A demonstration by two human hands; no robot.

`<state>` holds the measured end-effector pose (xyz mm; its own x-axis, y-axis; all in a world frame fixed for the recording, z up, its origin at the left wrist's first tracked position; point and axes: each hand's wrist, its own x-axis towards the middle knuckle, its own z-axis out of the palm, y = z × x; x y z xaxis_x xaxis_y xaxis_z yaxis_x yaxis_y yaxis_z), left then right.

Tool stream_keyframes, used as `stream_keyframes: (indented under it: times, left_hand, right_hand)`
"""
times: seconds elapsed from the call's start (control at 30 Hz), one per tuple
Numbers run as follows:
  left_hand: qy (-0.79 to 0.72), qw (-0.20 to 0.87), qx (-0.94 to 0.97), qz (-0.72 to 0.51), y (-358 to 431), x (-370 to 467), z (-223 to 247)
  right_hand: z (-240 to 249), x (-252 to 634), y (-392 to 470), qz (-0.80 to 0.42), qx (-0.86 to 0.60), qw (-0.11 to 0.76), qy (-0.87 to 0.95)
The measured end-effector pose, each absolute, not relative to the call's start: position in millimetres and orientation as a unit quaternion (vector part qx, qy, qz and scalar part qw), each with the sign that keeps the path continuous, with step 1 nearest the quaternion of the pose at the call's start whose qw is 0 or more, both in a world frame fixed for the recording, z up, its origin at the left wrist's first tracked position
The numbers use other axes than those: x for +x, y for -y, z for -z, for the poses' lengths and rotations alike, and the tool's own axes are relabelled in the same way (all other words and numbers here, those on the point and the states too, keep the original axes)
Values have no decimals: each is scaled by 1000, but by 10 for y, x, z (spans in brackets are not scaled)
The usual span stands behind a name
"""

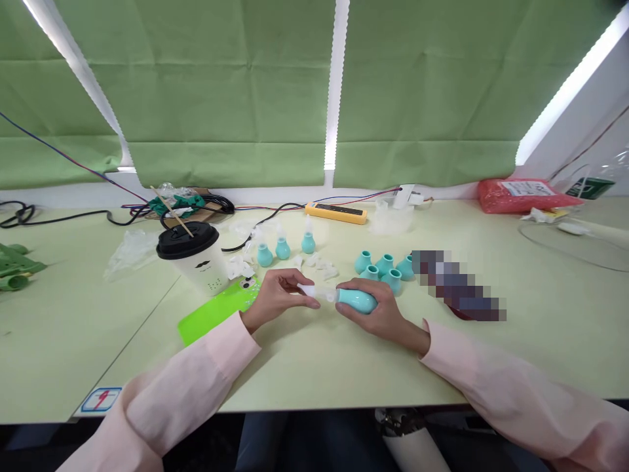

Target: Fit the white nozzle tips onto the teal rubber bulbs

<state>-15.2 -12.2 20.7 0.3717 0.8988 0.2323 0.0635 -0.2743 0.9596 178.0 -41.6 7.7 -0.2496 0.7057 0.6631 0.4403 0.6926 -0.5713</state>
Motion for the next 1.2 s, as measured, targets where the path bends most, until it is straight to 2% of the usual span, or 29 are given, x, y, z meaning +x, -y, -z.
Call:
stream_keyframes:
  times: [0.3, 0.47, 0.77, 1.2]
  left_hand:
    - [-376, 496, 662, -418, 170, -113, -191]
    - [-383, 464, 689, -405, 169, -123, -196]
    - [-374, 405, 750, -366, 183, -165, -198]
    - [-369, 385, 773, -344, 189, -159, -176]
  right_hand:
    - [-48, 1793, 443, -112, -341, 458, 814]
    - [-24, 1799, 425, -109, -327, 444, 827]
    - [-48, 1770, 413, -215, -367, 421, 801]
    - [-74, 1759, 408, -279, -394, 380, 789]
